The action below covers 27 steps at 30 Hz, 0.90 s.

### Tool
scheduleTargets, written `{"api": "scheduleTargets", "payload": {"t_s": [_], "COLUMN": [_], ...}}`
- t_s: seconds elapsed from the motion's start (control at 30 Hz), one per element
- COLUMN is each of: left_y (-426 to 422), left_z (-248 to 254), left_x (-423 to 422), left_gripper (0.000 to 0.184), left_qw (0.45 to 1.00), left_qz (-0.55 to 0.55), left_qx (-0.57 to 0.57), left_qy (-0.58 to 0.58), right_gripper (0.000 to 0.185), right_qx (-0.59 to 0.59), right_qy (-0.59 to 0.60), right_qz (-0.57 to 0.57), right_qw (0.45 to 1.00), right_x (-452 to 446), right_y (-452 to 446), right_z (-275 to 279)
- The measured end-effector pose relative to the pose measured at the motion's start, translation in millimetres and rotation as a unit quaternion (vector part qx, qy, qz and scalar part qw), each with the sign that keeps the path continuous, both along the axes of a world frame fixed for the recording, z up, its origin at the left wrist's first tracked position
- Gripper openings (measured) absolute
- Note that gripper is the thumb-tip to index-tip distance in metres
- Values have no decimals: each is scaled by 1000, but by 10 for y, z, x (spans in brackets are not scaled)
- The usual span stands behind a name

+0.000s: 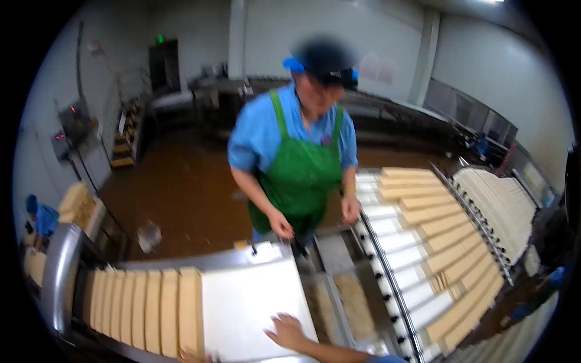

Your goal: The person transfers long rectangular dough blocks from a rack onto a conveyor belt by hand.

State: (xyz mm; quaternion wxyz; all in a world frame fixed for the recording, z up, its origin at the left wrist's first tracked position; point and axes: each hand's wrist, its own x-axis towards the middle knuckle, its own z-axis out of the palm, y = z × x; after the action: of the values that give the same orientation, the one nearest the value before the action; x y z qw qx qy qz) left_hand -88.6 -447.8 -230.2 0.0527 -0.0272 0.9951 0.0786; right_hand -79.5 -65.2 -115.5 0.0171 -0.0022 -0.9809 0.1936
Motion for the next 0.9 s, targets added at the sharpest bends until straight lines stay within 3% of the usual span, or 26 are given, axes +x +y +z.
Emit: {"api": "scheduleTargets", "payload": {"t_s": [0.03,0.07,0.13,0.2,0.3,0.33,0.4,0.5,0.57,0.63,0.7,0.9], "left_y": [285,308,383,422,210,431,438,478,489,389,406,468], "left_z": [724,869,1156,1009,636,1341,1414,1389,1372,684,797,730], "left_x": [105,81,-103,-262,-213,-248,-183,-267,-273,-168,-174,-181], "left_gripper": [75,95,100,104,101,95,95,94,94,95,96,96], "left_qw": [985,982,972,965,965,962,972,984,982,994,994,994], "left_qz": [70,140,173,185,153,214,186,148,151,106,107,101], "left_qx": [-55,99,159,181,193,155,105,74,63,14,14,30], "left_qy": [149,82,28,43,93,-71,-95,-70,-94,-15,-25,3], "right_gripper": [60,61,61,67,72,74,74,72,72,71,72,66], "right_qx": [-12,-12,-9,-12,2,-5,-29,-37,23,56,104,48], "right_qy": [5,1,16,-47,-16,-12,-56,-58,-58,-101,-81,-76], "right_qz": [0,0,12,23,26,32,37,57,37,39,11,-3], "right_qw": [1000,1000,1000,999,1000,999,997,996,997,993,991,996], "right_x": [-126,-265,-546,-1087,-1643,-1822,-2046,-2518,-2737,-2859,-2826,-2628], "right_y": [-155,-337,-602,-801,-1200,-1320,-1594,-1934,-2106,-2214,-2259,-2158], "right_z": [144,211,272,118,-18,-60,68,27,68,162,67,139]}}
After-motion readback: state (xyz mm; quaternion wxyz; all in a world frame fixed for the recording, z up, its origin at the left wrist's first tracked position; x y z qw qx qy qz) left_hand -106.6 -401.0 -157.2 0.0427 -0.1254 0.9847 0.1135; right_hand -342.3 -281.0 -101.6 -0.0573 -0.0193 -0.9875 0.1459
